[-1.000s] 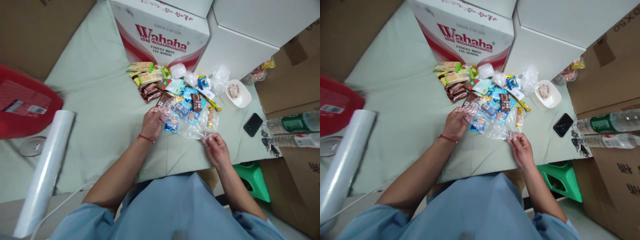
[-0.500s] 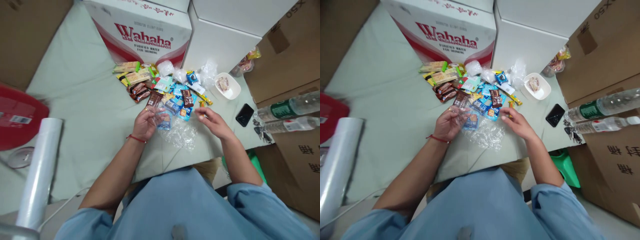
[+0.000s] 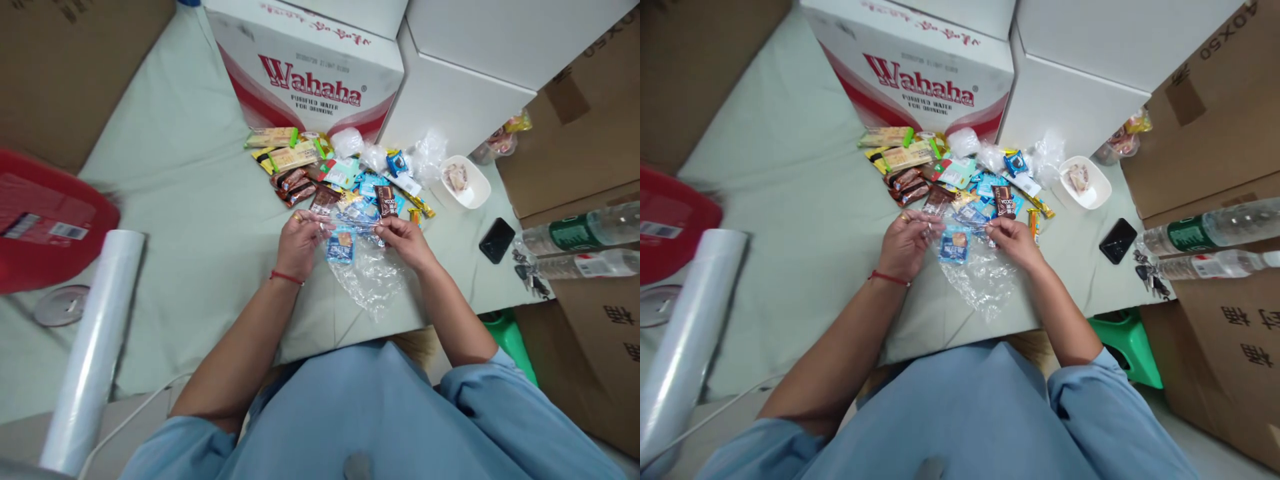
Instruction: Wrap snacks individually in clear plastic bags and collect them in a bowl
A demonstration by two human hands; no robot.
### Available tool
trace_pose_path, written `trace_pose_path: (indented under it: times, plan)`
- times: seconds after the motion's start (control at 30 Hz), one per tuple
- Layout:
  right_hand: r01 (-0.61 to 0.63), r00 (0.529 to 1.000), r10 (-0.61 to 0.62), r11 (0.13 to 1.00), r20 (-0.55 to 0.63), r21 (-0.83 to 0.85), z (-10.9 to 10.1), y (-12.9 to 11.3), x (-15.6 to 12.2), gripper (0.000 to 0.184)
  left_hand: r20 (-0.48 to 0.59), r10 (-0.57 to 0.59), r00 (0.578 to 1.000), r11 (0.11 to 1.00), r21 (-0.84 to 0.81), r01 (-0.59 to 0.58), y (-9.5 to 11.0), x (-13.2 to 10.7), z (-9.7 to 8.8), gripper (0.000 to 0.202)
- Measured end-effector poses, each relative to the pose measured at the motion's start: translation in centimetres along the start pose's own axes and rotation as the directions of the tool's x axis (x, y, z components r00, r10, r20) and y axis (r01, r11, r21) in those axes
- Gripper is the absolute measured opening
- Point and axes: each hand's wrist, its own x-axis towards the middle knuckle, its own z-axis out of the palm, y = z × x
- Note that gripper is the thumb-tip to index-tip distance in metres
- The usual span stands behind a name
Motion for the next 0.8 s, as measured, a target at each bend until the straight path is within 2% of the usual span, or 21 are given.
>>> trace_pose_path:
  times: [0.07, 0.1, 0.2, 0.27, 0.3, 0.37, 0.47, 0.63, 0.7, 0.8]
  plan:
    - [-0.015, 0.998, 0.015, 1.000, -0.057, -0.001, 0.3, 0.1, -0.4, 0.034, -0.084, 0.129, 0.988, 0.983, 0.144, -0.116, -0.4, -0.1, 0.1, 0.033]
    - [-0.016, 0.997, 0.015, 1.000, -0.080, -0.007, 0.5, 0.2, -0.6, 0.033, -0.121, 0.222, 0.968, 0.952, 0.242, -0.188, -0.5, -0.3, 0.2, 0.036]
    - [0.008, 0.991, -0.013, 0.999, -0.131, -0.042, 1.1, 0.3, -1.3, 0.034, -0.148, 0.513, 0.845, 0.756, 0.544, -0.364, -0.5, -1.5, 0.7, 0.035]
    - [0.028, 0.989, -0.038, 0.997, -0.144, -0.069, 1.4, 0.3, -1.9, 0.037, -0.128, 0.614, 0.778, 0.656, 0.631, -0.414, -0.3, -2.6, 1.2, 0.026]
    - [0.041, 0.988, -0.053, 0.996, -0.146, -0.080, 1.5, 0.2, -2.2, 0.038, -0.124, 0.629, 0.768, 0.644, 0.636, -0.424, -0.2, -3.2, 1.6, 0.022]
    - [0.073, 0.985, -0.087, 0.993, -0.150, -0.095, 1.7, -0.2, -2.8, 0.039, -0.130, 0.616, 0.777, 0.663, 0.619, -0.422, -0.1, -4.4, 2.3, 0.017]
    - [0.106, 0.979, -0.125, 0.987, -0.159, -0.121, 1.8, -0.8, -3.8, 0.039, -0.158, 0.600, 0.784, 0.685, 0.607, -0.403, 0.0, -5.8, 3.0, 0.021]
    - [0.115, 0.976, -0.139, 0.982, -0.165, -0.149, 1.9, -1.1, -4.7, 0.040, -0.193, 0.596, 0.779, 0.695, 0.610, -0.381, -0.1, -6.8, 3.2, 0.022]
    - [0.113, 0.977, -0.135, 0.984, -0.165, -0.136, 2.0, -1.1, -5.0, 0.042, -0.224, 0.609, 0.760, 0.696, 0.611, -0.378, -0.1, -7.1, 3.0, 0.029]
    - [0.124, 0.974, -0.142, 0.986, -0.175, -0.110, 2.1, -1.1, -5.5, 0.043, -0.282, 0.657, 0.700, 0.678, 0.627, -0.384, 0.1, -7.9, 2.7, 0.043]
